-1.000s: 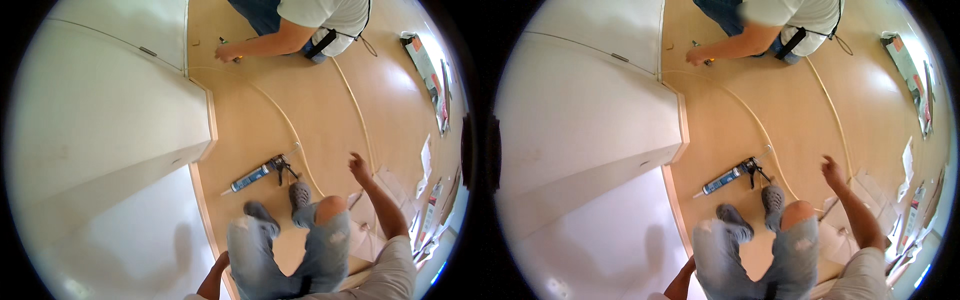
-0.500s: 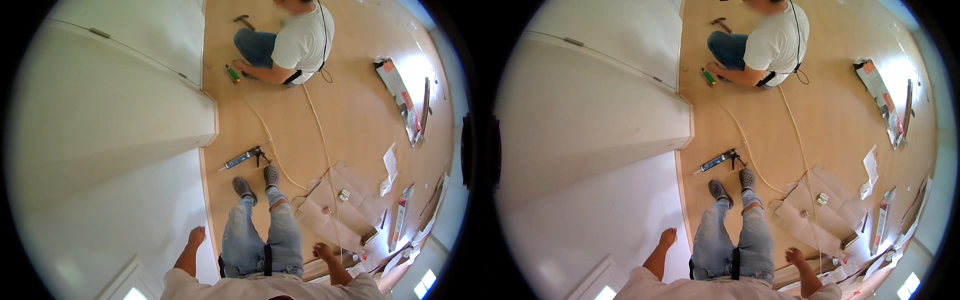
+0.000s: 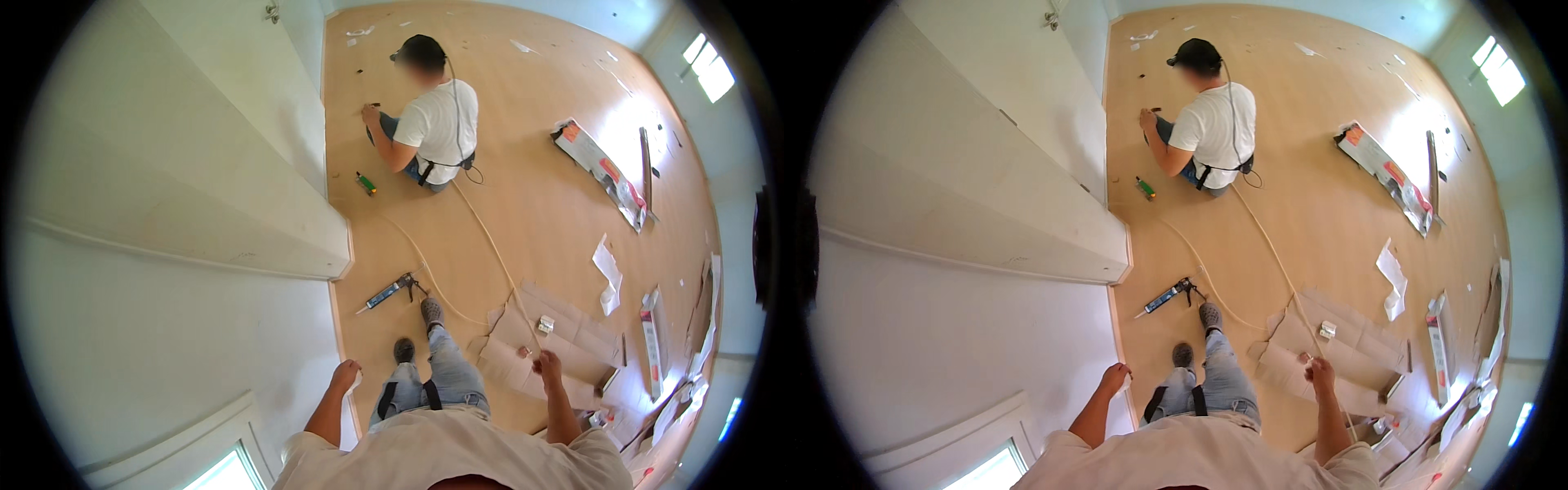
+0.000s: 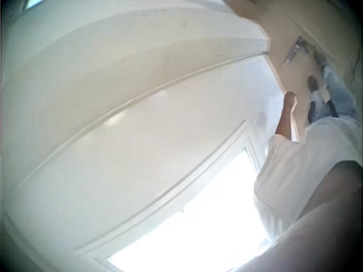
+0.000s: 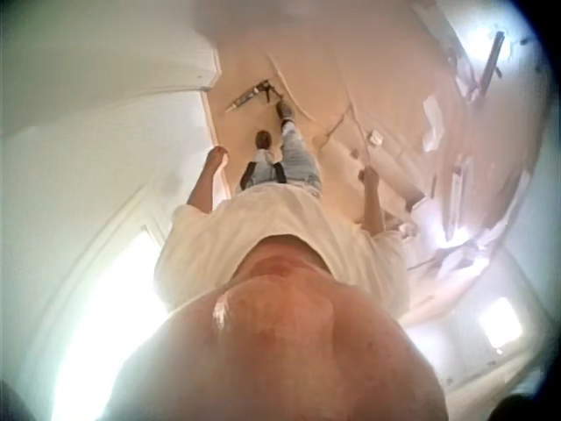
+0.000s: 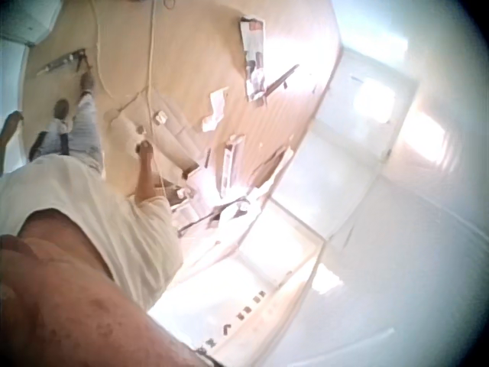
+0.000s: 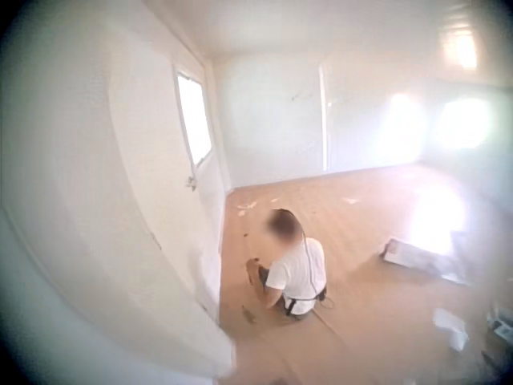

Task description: The person applies sealant along the base of a wall using a caulking gun and smooths it with a finger. They then cut a long strip of trim material to length using shears and install it along the base of a window frame.

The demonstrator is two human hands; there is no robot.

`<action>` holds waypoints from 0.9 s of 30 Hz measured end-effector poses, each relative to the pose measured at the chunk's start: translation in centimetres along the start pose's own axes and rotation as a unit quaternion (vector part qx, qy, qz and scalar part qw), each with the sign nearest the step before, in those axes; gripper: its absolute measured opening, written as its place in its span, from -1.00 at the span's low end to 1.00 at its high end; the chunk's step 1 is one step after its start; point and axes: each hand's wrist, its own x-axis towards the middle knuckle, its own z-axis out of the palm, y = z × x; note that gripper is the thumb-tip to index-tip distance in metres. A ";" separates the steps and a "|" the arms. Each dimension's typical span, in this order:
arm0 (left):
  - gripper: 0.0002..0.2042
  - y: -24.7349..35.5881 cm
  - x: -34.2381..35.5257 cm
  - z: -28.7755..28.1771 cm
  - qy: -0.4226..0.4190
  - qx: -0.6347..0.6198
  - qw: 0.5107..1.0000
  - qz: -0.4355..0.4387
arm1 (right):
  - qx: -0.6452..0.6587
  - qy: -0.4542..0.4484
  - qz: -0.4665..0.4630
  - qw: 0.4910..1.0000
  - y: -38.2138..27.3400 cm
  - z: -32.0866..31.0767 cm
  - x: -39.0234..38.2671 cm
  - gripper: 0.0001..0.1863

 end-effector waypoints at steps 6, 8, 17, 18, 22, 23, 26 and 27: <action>-0.66 -4.1 -0.5 1.0 -0.014 -0.057 0.998 0.012 | 0.016 0.130 0.286 0.949 24.8 -10.1 -15.1 -0.86; -0.67 -6.2 -0.6 2.7 -0.048 -0.098 0.993 0.037 | 0.027 0.137 0.315 0.939 27.5 -10.7 -21.4 -0.87; -0.69 -10.4 -1.1 0.5 -0.080 -0.076 0.994 0.000 | 0.119 0.036 0.206 0.971 27.7 -2.1 -24.8 -0.84; -0.69 -8.7 -2.5 0.7 -0.088 -0.120 0.989 -0.022 | 0.145 0.065 0.206 0.966 27.0 -1.6 -24.0 -0.84; -0.71 -5.7 -3.3 -1.3 -0.072 -0.116 0.991 0.012 | 0.194 -0.015 0.101 0.976 25.8 -1.8 -17.0 -0.88; -0.71 -5.8 -3.5 -1.6 -0.065 -0.113 0.991 0.009 | 0.173 -0.006 0.093 0.981 24.6 -1.6 -16.1 -0.84; -0.72 -6.1 -4.0 -0.8 -0.078 -0.099 0.992 0.015 | 0.190 0.012 0.076 0.979 22.0 -3.2 -14.2 -0.79; -0.71 -6.4 -4.0 -1.3 -0.079 -0.093 0.992 0.017 | 0.197 0.019 0.073 0.978 20.7 -2.4 -14.2 -0.88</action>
